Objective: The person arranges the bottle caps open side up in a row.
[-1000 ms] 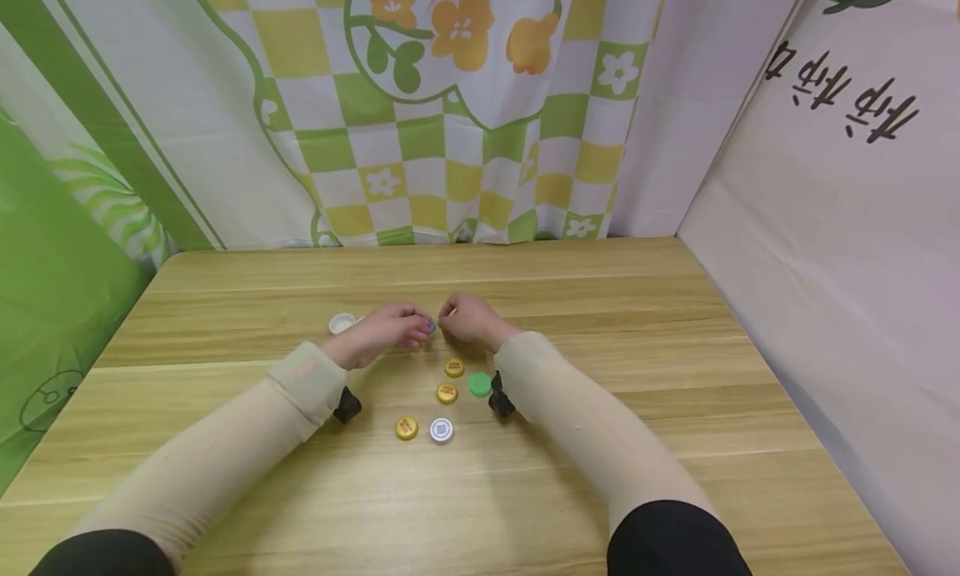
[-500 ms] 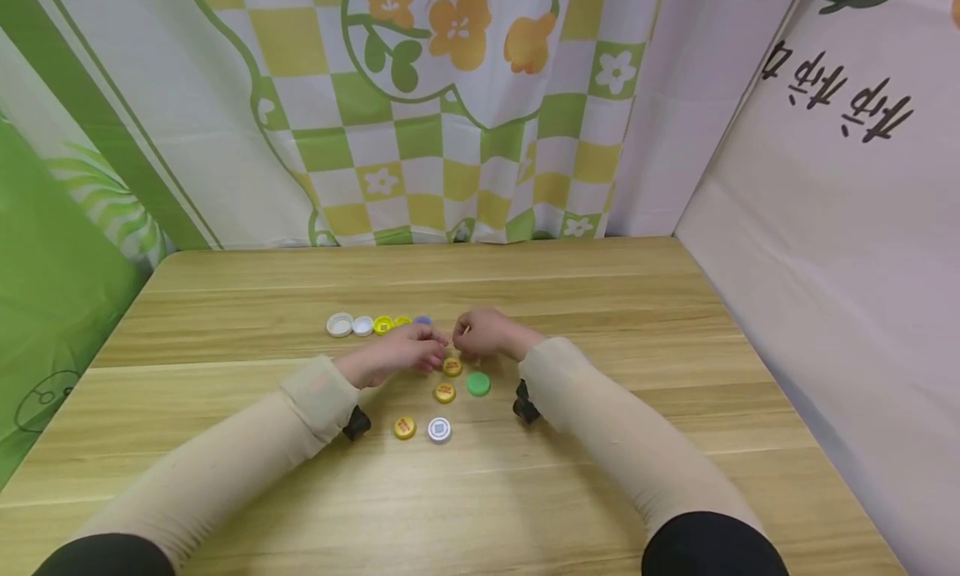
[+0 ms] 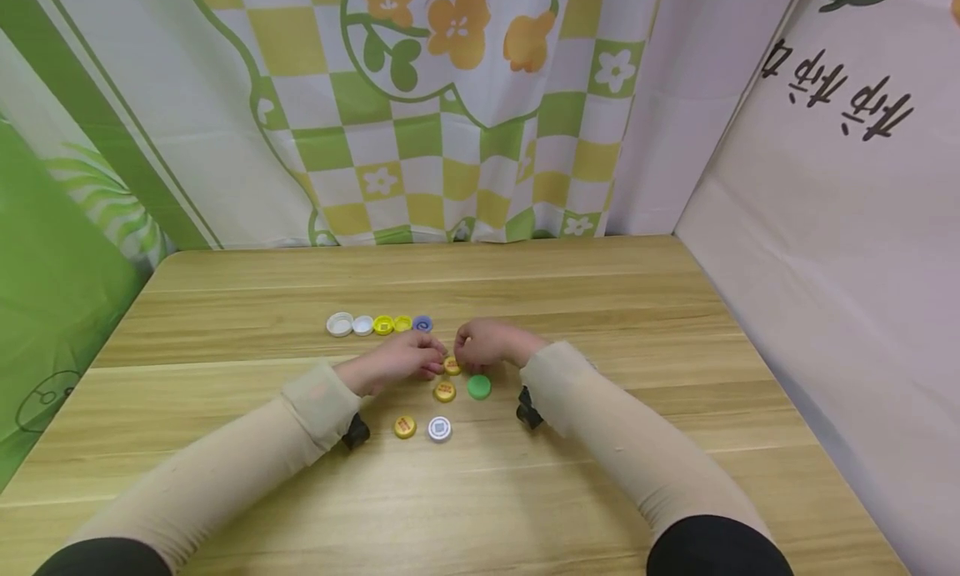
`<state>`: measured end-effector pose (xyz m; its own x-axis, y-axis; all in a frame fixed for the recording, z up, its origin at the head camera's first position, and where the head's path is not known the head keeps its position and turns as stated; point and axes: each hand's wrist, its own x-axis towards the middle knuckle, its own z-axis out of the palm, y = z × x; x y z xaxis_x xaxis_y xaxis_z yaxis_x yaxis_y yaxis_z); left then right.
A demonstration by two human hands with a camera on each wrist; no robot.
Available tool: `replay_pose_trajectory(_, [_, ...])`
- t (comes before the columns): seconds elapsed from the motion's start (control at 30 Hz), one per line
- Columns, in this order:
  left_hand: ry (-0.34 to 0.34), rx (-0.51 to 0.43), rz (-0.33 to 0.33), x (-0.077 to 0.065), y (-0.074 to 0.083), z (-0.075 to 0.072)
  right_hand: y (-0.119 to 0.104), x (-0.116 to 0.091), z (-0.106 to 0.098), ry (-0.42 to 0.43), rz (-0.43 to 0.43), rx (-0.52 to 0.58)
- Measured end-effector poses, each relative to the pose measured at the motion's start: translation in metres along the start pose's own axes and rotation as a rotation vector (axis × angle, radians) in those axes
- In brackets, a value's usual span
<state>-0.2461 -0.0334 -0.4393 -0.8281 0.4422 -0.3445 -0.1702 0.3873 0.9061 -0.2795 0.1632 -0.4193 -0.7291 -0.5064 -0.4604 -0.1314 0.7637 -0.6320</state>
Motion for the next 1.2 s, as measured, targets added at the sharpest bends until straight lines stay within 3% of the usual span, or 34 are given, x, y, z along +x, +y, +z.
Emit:
replay_pose_trajectory(0.33, [0.029, -0.052, 0.01, 0.0, 0.0, 0.001, -0.003, 0.004, 0.004, 0.014, 0.011, -0.018])
replay_pose_trajectory(0.7, [0.054, -0.11, 0.008, 0.008, -0.005, -0.004, -0.006, 0.011, 0.007, 0.112, 0.001, -0.2])
replay_pose_trajectory(1.0, [0.074, -0.131, 0.036, 0.013, -0.001, -0.014, -0.011, 0.013, -0.001, 0.144, -0.025, -0.136])
replay_pose_trajectory(1.2, [0.055, -0.095, 0.035, 0.014, 0.002, -0.025, -0.013, 0.014, -0.009, 0.137, -0.039, -0.028])
